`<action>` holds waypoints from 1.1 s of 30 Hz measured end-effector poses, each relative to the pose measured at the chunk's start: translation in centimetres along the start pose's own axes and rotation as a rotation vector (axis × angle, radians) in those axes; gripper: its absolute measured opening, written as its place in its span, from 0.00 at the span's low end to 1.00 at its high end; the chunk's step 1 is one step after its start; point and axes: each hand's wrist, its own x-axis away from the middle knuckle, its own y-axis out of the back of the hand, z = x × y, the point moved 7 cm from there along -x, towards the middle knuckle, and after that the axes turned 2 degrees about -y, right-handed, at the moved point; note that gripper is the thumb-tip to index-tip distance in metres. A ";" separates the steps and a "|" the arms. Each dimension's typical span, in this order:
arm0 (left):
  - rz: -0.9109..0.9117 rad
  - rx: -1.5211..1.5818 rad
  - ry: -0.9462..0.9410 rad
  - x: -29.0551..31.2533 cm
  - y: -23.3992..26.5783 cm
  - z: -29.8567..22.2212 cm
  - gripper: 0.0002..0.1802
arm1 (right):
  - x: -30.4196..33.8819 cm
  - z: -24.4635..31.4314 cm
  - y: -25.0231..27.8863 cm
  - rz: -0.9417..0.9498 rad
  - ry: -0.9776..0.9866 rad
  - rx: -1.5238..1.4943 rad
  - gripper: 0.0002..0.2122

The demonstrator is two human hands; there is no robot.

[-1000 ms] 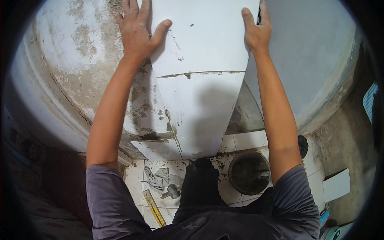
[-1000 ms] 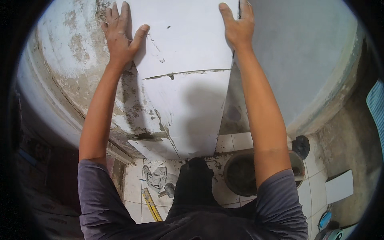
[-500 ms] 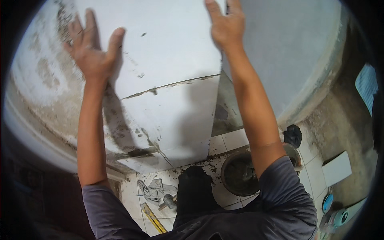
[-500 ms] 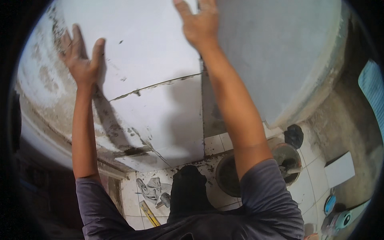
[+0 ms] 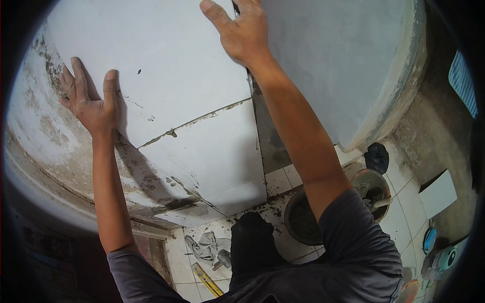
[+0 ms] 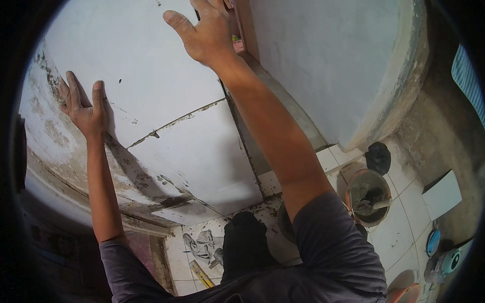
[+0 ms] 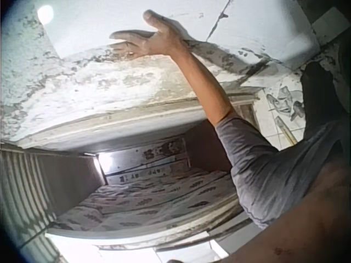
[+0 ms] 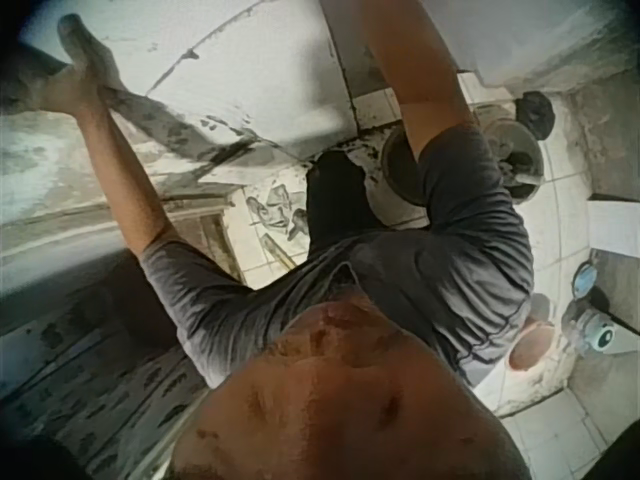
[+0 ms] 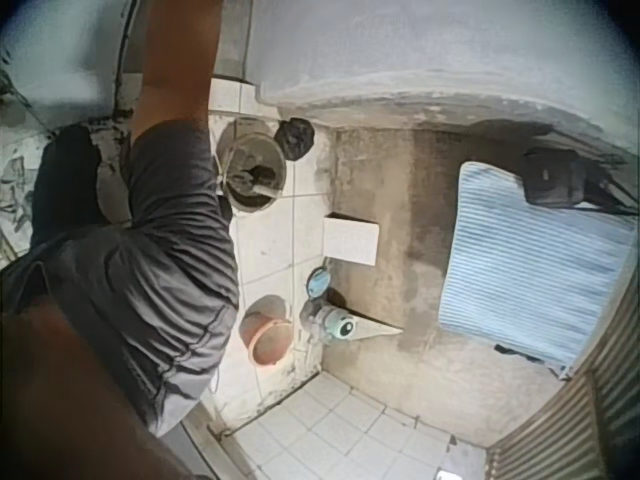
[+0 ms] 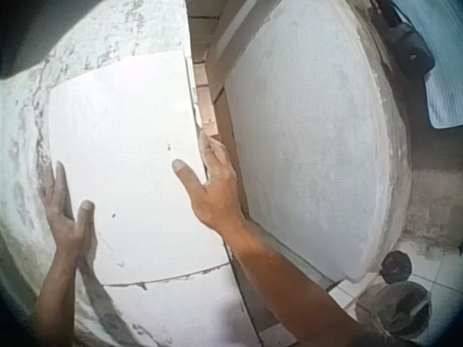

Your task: The person applies mortar to the back of a tile using a trowel, presses the tile onto the wall structure, checks its alignment with a spirit level, and finishes the edges with more mortar using the trowel.

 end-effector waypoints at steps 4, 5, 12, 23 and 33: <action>-0.020 0.018 -0.039 -0.5 0.4 -0.4 0.38 | -0.1 0.3 1.1 -0.021 -0.021 0.036 0.30; 0.006 0.017 -0.039 0.2 0.4 0.7 0.39 | 0.3 0.7 -0.1 -0.033 -0.013 0.028 0.29; 0.086 -0.036 0.069 -0.5 0.6 -0.7 0.43 | 1.0 0.7 0.6 -0.065 -0.144 0.099 0.27; 0.004 -0.005 -0.005 -0.5 0.7 0.4 0.48 | 0.6 -0.9 0.8 -0.074 -0.086 0.165 0.29; 0.062 -0.008 0.011 0.8 1.7 0.1 0.56 | 7.9 -3.5 8.2 -0.145 -0.464 -0.007 0.14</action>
